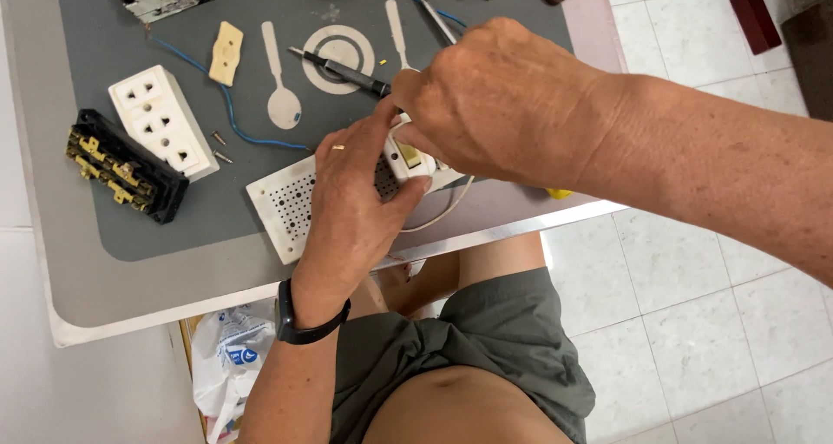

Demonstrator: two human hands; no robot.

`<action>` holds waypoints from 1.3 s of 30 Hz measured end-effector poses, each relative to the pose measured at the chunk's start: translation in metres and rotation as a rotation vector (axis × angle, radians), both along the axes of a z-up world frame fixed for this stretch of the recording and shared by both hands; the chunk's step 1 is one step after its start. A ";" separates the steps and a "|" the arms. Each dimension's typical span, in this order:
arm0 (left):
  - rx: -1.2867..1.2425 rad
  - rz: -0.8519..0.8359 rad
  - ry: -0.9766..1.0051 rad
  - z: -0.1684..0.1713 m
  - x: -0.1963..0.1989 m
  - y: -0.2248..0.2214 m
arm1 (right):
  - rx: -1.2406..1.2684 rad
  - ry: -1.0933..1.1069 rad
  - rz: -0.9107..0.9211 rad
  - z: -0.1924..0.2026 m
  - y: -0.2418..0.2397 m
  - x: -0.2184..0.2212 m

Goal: Disassembling and inspecting an electrical outlet component using a screwdriver and pliers on a work mat.

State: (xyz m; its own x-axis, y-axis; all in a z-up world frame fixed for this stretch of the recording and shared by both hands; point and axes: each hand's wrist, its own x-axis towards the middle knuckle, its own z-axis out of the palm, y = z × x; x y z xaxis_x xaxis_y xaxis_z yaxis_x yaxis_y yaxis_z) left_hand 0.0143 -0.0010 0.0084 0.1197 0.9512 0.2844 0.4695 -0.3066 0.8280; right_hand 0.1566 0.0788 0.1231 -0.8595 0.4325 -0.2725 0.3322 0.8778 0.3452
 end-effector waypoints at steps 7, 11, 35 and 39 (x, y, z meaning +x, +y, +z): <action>0.009 0.004 0.010 -0.005 -0.001 -0.001 | 0.077 -0.073 -0.008 -0.002 -0.003 -0.002; -0.039 0.012 0.000 -0.002 -0.001 -0.002 | -0.052 0.149 -0.006 -0.007 -0.002 -0.005; -0.050 -0.010 0.006 -0.002 -0.004 0.002 | -0.167 0.341 -0.097 0.002 -0.002 0.010; -0.032 -0.004 -0.017 -0.004 -0.004 0.000 | -0.299 0.489 -0.139 0.012 -0.012 0.010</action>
State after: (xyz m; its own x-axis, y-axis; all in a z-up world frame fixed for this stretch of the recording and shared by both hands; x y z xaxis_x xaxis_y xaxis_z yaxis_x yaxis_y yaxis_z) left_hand 0.0099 -0.0009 0.0046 0.1190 0.9594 0.2555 0.4540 -0.2815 0.8454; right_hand 0.1662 0.0671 0.1347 -0.8567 0.5155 0.0141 0.5094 0.8502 -0.1327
